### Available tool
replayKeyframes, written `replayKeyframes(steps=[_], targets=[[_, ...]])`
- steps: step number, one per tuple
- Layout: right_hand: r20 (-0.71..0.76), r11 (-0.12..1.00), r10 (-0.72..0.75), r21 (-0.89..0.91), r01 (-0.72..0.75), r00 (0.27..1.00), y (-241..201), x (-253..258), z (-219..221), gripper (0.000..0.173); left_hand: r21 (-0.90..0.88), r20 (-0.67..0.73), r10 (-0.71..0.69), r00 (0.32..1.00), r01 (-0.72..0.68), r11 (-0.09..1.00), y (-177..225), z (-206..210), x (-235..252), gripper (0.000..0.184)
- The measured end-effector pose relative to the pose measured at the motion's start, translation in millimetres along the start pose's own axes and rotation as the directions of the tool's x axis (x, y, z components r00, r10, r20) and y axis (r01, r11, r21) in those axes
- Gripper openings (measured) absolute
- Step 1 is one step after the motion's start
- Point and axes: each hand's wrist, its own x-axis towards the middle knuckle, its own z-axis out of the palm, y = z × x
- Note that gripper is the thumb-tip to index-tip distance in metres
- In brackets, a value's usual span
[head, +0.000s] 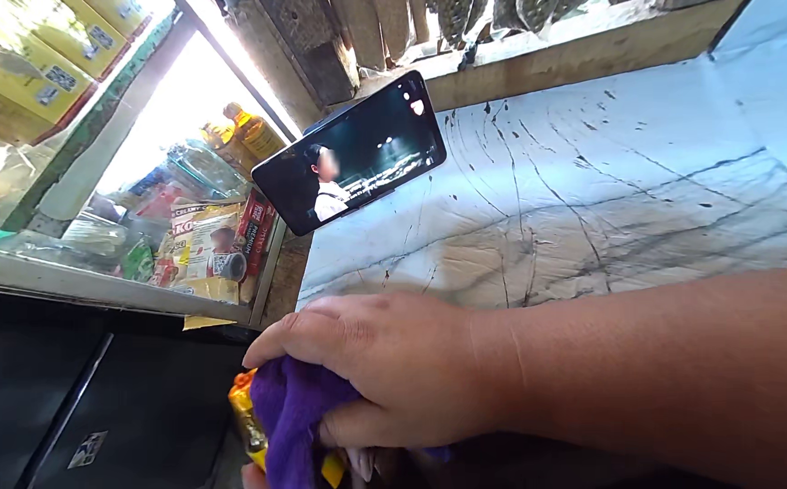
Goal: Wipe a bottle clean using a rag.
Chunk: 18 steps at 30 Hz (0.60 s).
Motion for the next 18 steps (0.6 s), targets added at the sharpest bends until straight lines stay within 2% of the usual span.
replayKeyframes(steps=[2,5,10,12,14,16,18], targets=[[0.047,0.998,-0.009,-0.058,0.012,0.999,-2,-2,2,0.060,-0.038,0.009,0.055,0.998,-0.055,0.998,-3,-28,-13,0.055],[0.057,0.992,-0.015,-0.127,0.022,0.998,-4,-5,8,0.078,-0.105,0.063,0.022,0.998,-0.016,0.994,-6,-27,-11,0.057],[0.044,0.989,-0.008,-0.147,0.015,0.999,-6,-7,10,0.088,-0.116,0.125,-0.103,0.987,0.118,0.986,-5,-27,-19,0.050],[0.037,0.989,-0.009,-0.147,0.014,0.999,-6,-6,9,0.085,-0.051,0.110,-0.097,0.989,0.103,0.993,-2,-29,-32,0.046],[0.033,0.994,0.013,-0.110,-0.009,0.999,-7,-5,7,0.079,0.098,0.200,-0.045,0.979,0.025,0.995,1,-32,-40,0.042],[0.030,0.998,0.046,-0.055,-0.045,0.998,-8,-4,4,0.065,0.180,0.160,-0.020,0.987,-0.009,0.984,2,-1,-12,0.044],[0.026,0.997,0.081,0.008,-0.081,0.996,-9,-2,1,0.045,0.230,0.151,-0.036,0.988,0.000,0.973,2,13,4,0.050]])
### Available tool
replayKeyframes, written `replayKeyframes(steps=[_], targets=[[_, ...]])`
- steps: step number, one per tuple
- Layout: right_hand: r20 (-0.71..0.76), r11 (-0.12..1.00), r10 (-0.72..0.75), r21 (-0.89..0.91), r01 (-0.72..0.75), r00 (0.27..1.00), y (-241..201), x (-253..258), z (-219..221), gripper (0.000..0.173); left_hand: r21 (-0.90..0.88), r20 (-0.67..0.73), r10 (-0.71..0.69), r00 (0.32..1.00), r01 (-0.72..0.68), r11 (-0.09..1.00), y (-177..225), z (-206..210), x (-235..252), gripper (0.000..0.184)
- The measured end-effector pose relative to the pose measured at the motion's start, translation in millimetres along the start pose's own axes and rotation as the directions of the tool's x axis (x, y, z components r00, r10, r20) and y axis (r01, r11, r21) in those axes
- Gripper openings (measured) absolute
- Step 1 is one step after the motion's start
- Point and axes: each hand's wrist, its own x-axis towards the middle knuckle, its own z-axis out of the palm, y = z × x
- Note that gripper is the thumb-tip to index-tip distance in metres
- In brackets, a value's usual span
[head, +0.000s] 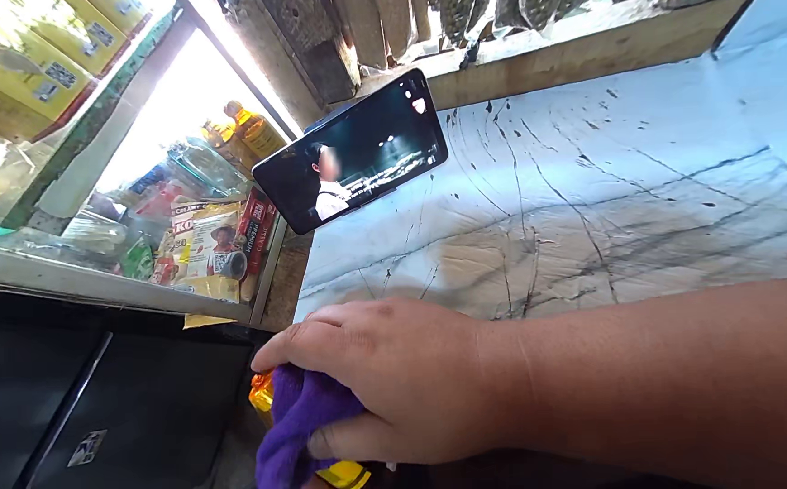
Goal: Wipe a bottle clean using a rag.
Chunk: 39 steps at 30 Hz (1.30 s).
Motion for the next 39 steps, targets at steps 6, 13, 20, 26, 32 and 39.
replayKeyframes(steps=[6,13,20,26,32,39], targets=[[0.066,0.993,0.107,0.049,-0.111,0.992,-3,4,-11,0.030,-0.051,-0.007,-0.057,0.998,0.057,0.997,0,3,6,0.058],[0.092,0.998,0.040,-0.047,-0.035,0.995,2,3,-1,0.082,-0.319,-0.250,-0.135,0.959,0.050,0.946,2,-21,-7,0.049],[0.042,0.999,-0.016,-0.029,0.018,0.999,3,1,2,0.064,-0.466,-0.051,-0.091,0.995,0.057,0.883,-14,-32,-18,0.053],[0.011,0.998,0.040,0.039,-0.040,0.999,1,2,-5,0.029,-0.299,0.020,-0.138,0.990,0.138,0.944,1,8,12,0.052],[0.061,0.998,0.055,0.001,-0.056,0.997,2,4,-5,0.048,-0.427,-0.050,-0.201,0.978,0.161,0.890,3,-14,0,0.048],[0.085,0.997,0.062,-0.054,-0.057,0.995,1,1,0,0.074,-0.352,-0.044,-0.102,0.994,0.080,0.933,-6,-12,0,0.052]])
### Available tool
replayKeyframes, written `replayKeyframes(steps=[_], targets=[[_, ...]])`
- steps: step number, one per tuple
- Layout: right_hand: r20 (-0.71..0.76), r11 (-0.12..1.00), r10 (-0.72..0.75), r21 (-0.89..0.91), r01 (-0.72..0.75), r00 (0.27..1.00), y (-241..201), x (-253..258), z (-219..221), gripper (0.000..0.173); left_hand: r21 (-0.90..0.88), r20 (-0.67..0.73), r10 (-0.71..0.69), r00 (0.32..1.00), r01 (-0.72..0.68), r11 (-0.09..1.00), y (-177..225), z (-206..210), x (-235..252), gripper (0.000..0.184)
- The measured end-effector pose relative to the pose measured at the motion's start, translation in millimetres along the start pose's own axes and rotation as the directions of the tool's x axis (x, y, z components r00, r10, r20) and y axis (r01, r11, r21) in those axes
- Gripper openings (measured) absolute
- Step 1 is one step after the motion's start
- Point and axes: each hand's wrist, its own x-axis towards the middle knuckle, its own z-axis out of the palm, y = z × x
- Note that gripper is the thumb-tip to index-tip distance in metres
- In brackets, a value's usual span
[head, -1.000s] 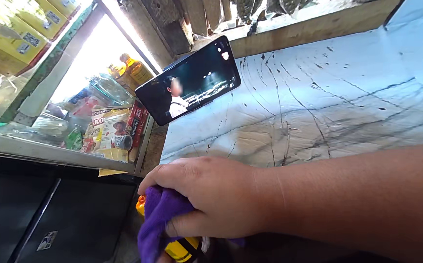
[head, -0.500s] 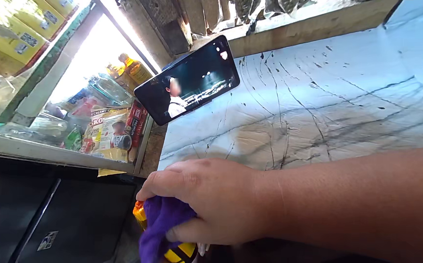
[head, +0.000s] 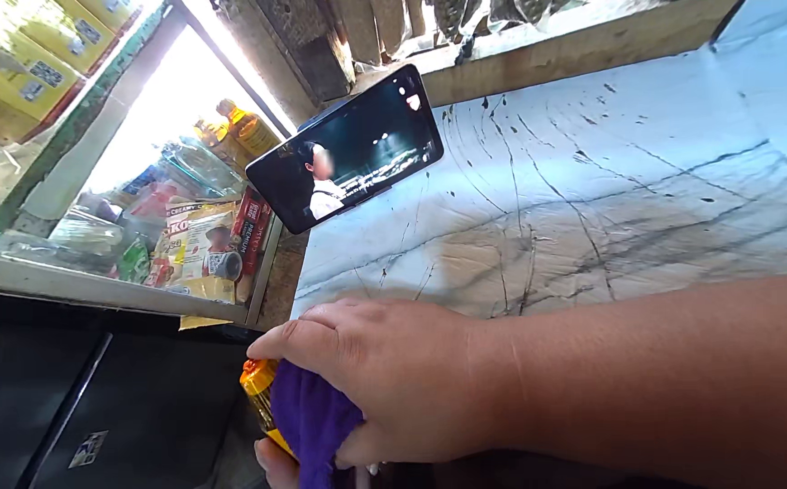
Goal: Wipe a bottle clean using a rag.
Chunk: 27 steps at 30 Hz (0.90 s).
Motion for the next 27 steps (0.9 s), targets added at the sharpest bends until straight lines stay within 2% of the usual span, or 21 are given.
replayKeyframes(steps=[3,7,10,14,17,18,20,22,24,27], targets=[[-0.022,1.000,0.020,0.024,-0.020,1.000,0,1,-3,0.059,-0.026,-0.127,0.029,0.991,-0.033,0.999,1,17,2,0.046],[-0.024,0.997,0.066,0.041,-0.065,0.997,-3,2,-10,0.035,0.012,-0.109,0.043,0.993,-0.042,0.999,0,28,14,0.043],[-0.030,0.994,0.083,0.068,-0.081,0.996,-2,3,-11,0.028,0.069,-0.118,0.088,0.989,-0.080,0.994,-1,33,19,0.041],[-0.046,0.997,0.054,0.059,-0.051,0.998,1,3,-7,0.035,-0.001,-0.184,0.086,0.979,-0.088,0.996,0,30,20,0.046],[-0.027,0.999,0.033,-0.017,-0.033,0.999,2,2,-4,0.063,-0.078,-0.243,0.054,0.969,-0.075,0.994,1,18,12,0.049],[-0.010,0.998,0.034,-0.044,-0.035,0.999,0,1,-3,0.074,-0.086,-0.209,0.046,0.977,-0.065,0.994,3,14,10,0.048],[0.010,0.997,0.043,-0.067,-0.042,0.999,-2,0,-1,0.086,-0.048,-0.212,0.061,0.975,-0.072,0.996,5,10,7,0.044],[0.020,0.997,0.055,-0.059,-0.054,0.998,-3,0,-1,0.085,-0.010,-0.214,0.044,0.976,-0.047,0.999,6,-2,0,0.044],[0.011,0.997,0.061,-0.044,-0.060,0.998,-2,0,-2,0.078,-0.052,-0.163,-0.022,0.986,0.014,0.999,5,-12,-5,0.050],[-0.011,0.997,0.083,-0.002,-0.083,0.997,-2,2,-5,0.060,-0.064,-0.149,-0.032,0.988,0.023,0.998,1,13,4,0.056]])
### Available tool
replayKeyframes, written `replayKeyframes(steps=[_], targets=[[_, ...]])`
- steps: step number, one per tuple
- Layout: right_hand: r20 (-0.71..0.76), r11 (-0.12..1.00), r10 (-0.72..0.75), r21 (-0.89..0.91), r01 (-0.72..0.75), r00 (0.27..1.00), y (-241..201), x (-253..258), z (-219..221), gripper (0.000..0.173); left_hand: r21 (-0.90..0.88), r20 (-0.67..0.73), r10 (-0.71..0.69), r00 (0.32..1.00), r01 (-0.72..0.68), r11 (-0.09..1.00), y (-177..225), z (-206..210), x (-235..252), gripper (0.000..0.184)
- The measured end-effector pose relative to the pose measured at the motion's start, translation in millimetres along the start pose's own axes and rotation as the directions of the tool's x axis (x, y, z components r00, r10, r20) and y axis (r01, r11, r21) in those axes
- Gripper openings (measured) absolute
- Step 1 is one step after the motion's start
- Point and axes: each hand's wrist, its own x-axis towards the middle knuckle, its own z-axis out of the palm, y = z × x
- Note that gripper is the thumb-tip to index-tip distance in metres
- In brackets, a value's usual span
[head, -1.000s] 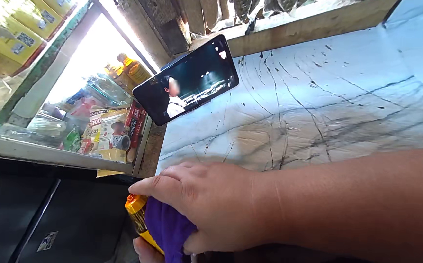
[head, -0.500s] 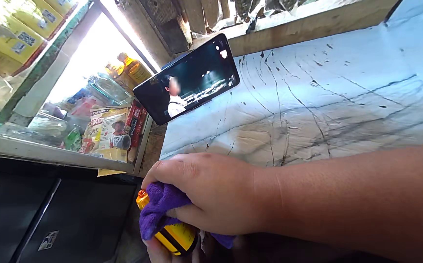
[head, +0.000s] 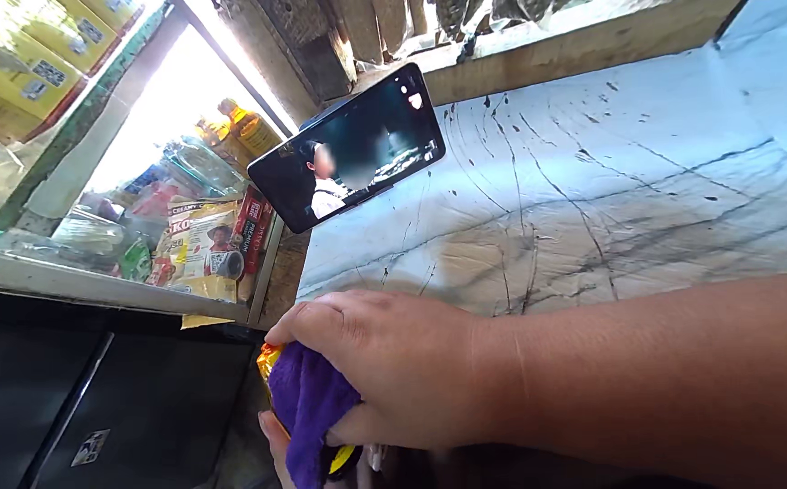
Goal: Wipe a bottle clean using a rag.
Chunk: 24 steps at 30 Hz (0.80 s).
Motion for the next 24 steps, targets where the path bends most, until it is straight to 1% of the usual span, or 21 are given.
replayKeyframes(steps=[2,3,6,9,12,14,15,16,18,19,21,22,24], targets=[[0.007,0.999,0.032,0.037,-0.032,0.999,-1,1,-4,0.050,-0.060,0.048,-0.057,0.997,0.059,0.996,1,4,1,0.061],[0.006,0.998,0.043,0.050,-0.043,0.999,-1,2,-5,0.046,-0.060,0.076,-0.062,0.995,0.067,0.996,1,5,2,0.060],[-0.018,0.995,0.047,0.087,-0.045,0.999,-1,1,-6,0.033,-0.006,0.125,-0.029,0.992,0.030,1.000,1,10,8,0.051],[-0.010,0.995,0.050,0.088,-0.049,0.999,-1,1,-7,0.030,0.028,0.106,0.012,0.994,-0.015,1.000,2,16,13,0.048],[-0.013,0.994,0.033,0.103,-0.031,0.999,1,2,-6,0.034,0.016,0.074,0.051,0.996,-0.052,0.999,2,15,13,0.044],[-0.018,0.996,-0.002,0.091,0.003,1.000,3,2,-3,0.041,0.006,0.027,0.084,0.996,-0.084,0.996,1,11,9,0.045],[-0.025,0.998,-0.033,0.062,0.035,0.999,4,2,-1,0.049,-0.006,-0.007,0.103,0.995,-0.103,0.995,0,10,8,0.045],[-0.033,0.997,-0.070,0.023,0.071,0.997,5,1,1,0.059,-0.008,-0.011,0.133,0.991,-0.133,0.991,1,11,10,0.045],[-0.010,0.996,-0.087,-0.031,0.086,0.996,3,-1,3,0.077,0.002,0.036,0.182,0.983,-0.182,0.983,2,12,14,0.046],[0.012,0.996,-0.072,-0.046,0.072,0.997,2,-1,3,0.082,-0.022,0.066,0.180,0.981,-0.179,0.984,2,10,14,0.046],[0.045,0.996,-0.054,-0.069,0.057,0.998,1,-1,3,0.083,-0.072,0.164,0.144,0.976,-0.134,0.988,4,-1,10,0.046],[0.047,0.996,-0.058,-0.072,0.061,0.997,1,-1,3,0.081,-0.078,0.179,0.127,0.976,-0.115,0.990,6,-2,9,0.046],[0.032,0.996,-0.072,-0.058,0.074,0.997,2,-1,3,0.068,-0.056,0.099,0.129,0.987,-0.124,0.991,5,5,8,0.045]])
